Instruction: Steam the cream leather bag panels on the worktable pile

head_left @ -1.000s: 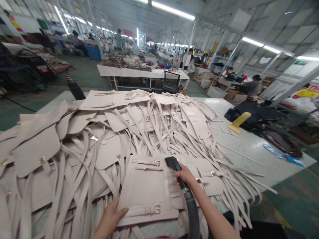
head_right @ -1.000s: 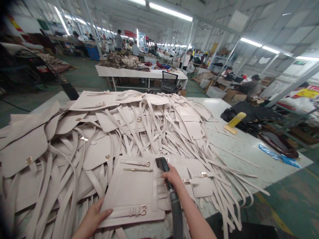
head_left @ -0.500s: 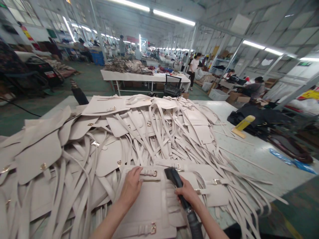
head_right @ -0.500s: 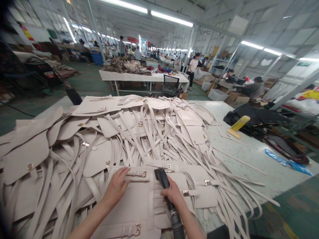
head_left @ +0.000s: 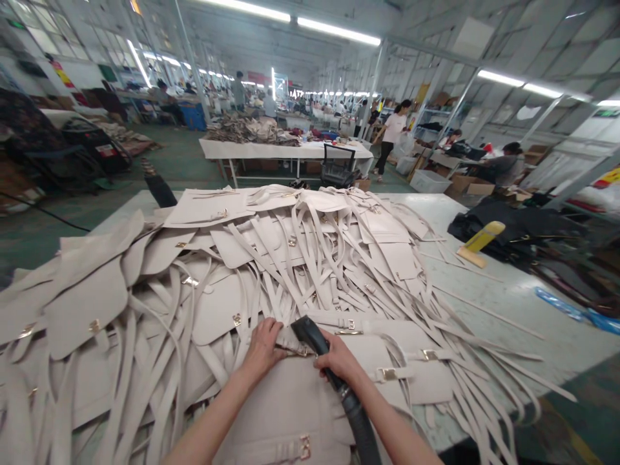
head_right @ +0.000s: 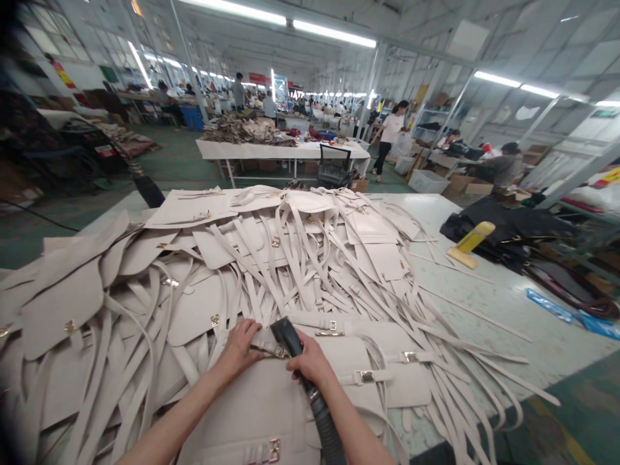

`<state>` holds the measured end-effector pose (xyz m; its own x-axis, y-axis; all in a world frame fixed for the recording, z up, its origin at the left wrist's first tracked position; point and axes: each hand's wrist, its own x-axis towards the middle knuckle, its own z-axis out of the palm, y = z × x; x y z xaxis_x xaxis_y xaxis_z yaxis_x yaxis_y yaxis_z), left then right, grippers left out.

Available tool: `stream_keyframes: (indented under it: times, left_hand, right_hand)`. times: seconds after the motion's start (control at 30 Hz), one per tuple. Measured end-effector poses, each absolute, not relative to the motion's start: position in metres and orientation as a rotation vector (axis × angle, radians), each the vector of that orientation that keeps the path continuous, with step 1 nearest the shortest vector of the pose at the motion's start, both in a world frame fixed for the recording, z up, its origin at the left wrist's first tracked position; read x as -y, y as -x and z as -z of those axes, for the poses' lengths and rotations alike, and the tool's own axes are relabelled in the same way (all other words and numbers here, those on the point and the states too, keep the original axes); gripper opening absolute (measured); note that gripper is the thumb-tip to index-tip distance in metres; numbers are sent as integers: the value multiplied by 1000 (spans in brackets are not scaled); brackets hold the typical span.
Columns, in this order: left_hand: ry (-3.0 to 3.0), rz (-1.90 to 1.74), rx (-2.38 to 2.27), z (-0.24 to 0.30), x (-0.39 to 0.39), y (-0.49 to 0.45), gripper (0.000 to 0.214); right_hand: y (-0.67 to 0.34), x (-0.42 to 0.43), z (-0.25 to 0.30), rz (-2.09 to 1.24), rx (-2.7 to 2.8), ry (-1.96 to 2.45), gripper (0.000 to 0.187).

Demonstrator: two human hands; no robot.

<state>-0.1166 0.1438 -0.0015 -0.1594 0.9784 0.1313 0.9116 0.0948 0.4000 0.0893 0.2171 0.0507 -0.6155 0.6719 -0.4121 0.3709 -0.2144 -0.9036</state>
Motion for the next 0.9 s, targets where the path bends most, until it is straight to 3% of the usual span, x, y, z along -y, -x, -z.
stream_keyframes:
  times: [0.13, 0.33, 0.5, 0.63, 0.73, 0.9]
  left_hand:
    - [-1843, -482, -2172, -14, -145, 118, 41]
    - [-1818, -286, -2034, -44, -145, 102, 12]
    - [-2126, -544, -2036, -128, -148, 88, 20]
    - [-2365, -871, -2084, -190, -142, 66, 31]
    - [-2595, -732, -1930, -173, -131, 40, 34]
    - [-2397, -206, -1794, -49, -102, 14, 49]
  right_hand:
    - [-92, -223, -63, -1665, 1681, 1206, 77]
    - [-147, -214, -75, -1600, 1617, 1260, 75]
    - [-207, -203, -97, -1436, 1500, 1370, 78]
    - [-260, -194, -136, -1177, 1397, 1476, 69]
    - [-292, -181, -155, -1039, 1306, 1542, 62]
    - [-309, -157, -138, -952, 1432, 1632, 75]
